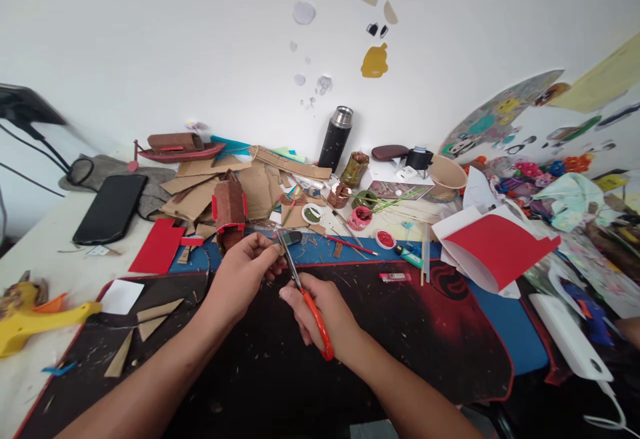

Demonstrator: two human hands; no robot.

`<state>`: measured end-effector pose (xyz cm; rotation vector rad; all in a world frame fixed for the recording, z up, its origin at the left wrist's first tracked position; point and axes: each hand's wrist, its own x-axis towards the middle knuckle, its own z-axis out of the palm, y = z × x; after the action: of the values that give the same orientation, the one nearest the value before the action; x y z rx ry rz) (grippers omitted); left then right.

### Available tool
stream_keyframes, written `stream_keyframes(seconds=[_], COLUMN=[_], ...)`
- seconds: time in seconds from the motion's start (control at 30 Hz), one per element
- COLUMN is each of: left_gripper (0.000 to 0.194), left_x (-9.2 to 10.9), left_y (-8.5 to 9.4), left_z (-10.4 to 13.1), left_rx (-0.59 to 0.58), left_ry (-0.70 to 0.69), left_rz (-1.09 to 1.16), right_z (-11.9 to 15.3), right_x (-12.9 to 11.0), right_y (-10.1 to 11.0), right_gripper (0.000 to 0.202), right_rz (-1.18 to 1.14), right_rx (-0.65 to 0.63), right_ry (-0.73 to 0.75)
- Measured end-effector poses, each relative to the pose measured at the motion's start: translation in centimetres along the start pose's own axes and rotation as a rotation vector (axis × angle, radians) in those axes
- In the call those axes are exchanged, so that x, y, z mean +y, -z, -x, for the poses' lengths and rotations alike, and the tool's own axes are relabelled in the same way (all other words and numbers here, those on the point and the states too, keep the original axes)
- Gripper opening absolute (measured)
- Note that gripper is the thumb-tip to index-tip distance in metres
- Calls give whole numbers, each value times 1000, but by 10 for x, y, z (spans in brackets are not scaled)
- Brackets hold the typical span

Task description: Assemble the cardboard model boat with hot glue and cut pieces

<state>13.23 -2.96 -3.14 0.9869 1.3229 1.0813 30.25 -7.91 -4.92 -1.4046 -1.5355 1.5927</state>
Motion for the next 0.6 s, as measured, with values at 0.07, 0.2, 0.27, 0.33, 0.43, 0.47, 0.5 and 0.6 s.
stream_keyframes(seconds=[0.07,0.2,0.27,0.33,0.43,0.47,0.5,0.6], left_gripper=[29,31,32,34,36,37,38,38], left_x=[-1,-1,0,2,5,6,6,6], left_y=[-1,-2,-1,0,6,9,12,20], left_z=[1,3,3,4,7,8,10,16], left_rx=[2,-2,-8,-17,-48,-69,-90,-128], left_ry=[3,9,7,6,-6,-15,-25,-59], left_rz=[3,30,43,35,-47,-94,-150,-332], right_z=[0,0,0,0,2,3,4,9], right_x=[2,3,3,2,4,5,5,3], right_y=[-1,-2,1,7,23,29,36,55], right_gripper=[36,37,40,42,41,41,41,40], right_rz=[3,-8,-28,-41,4,38,81,303], right_rx=[8,23,30,43,51,49,45,59], right_ry=[-13,2,15,22,9,-4,-21,-21])
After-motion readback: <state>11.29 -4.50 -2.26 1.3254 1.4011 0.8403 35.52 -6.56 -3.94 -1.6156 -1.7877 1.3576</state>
